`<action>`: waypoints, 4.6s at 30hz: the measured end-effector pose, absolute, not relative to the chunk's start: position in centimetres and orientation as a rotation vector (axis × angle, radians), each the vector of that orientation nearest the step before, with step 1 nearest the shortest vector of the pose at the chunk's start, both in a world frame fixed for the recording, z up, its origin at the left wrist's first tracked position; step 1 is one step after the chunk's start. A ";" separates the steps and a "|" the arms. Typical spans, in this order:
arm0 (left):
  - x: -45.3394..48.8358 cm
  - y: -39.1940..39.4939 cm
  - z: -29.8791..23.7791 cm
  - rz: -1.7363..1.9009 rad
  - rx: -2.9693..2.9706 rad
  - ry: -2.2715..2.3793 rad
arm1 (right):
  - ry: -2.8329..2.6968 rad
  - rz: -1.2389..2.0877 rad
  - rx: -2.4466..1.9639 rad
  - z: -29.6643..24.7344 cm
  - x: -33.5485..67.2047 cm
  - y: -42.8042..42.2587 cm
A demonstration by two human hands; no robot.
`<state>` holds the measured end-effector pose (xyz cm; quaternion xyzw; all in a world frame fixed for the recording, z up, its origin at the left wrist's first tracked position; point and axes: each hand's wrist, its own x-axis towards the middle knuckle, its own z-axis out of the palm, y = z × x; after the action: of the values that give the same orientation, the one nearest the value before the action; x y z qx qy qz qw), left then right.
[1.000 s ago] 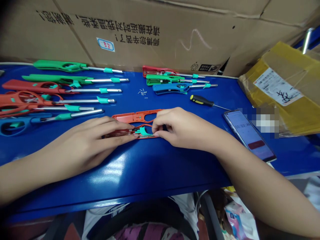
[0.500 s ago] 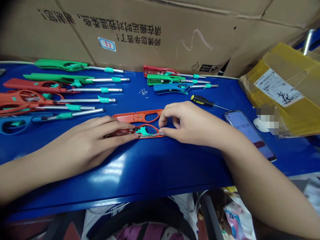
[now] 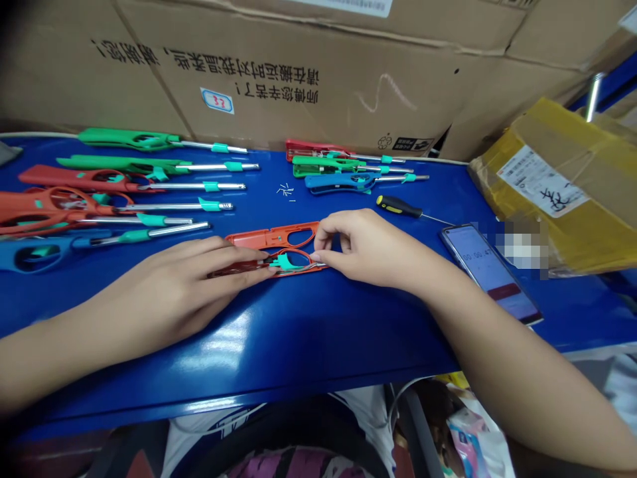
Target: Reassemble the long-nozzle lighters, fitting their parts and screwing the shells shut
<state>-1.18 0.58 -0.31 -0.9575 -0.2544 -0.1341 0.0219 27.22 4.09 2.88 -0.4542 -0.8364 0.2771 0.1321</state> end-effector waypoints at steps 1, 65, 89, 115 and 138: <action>-1.2 0.5 -0.3 -0.435 -2.958 -0.789 | -2.409 0.782 -1.304 2.8 27.2 4.1; -2.7 1.6 2.8 -0.280 -3.045 -1.167 | -2.547 0.692 -0.852 0.8 26.2 4.0; -2.3 1.5 2.2 -0.367 -3.132 -1.320 | -2.539 0.721 -0.896 0.1 26.0 3.9; -1.7 1.3 0.8 -0.371 -2.892 -1.179 | -2.643 0.351 -0.961 1.2 26.0 3.5; -1.5 1.4 0.8 -0.355 -2.695 -1.022 | -2.425 0.423 -0.810 0.4 26.1 4.1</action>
<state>-1.54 1.39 0.83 -0.9215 -0.3494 -0.1215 0.1183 26.07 4.12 0.36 -0.3008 -0.9006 0.1572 0.2716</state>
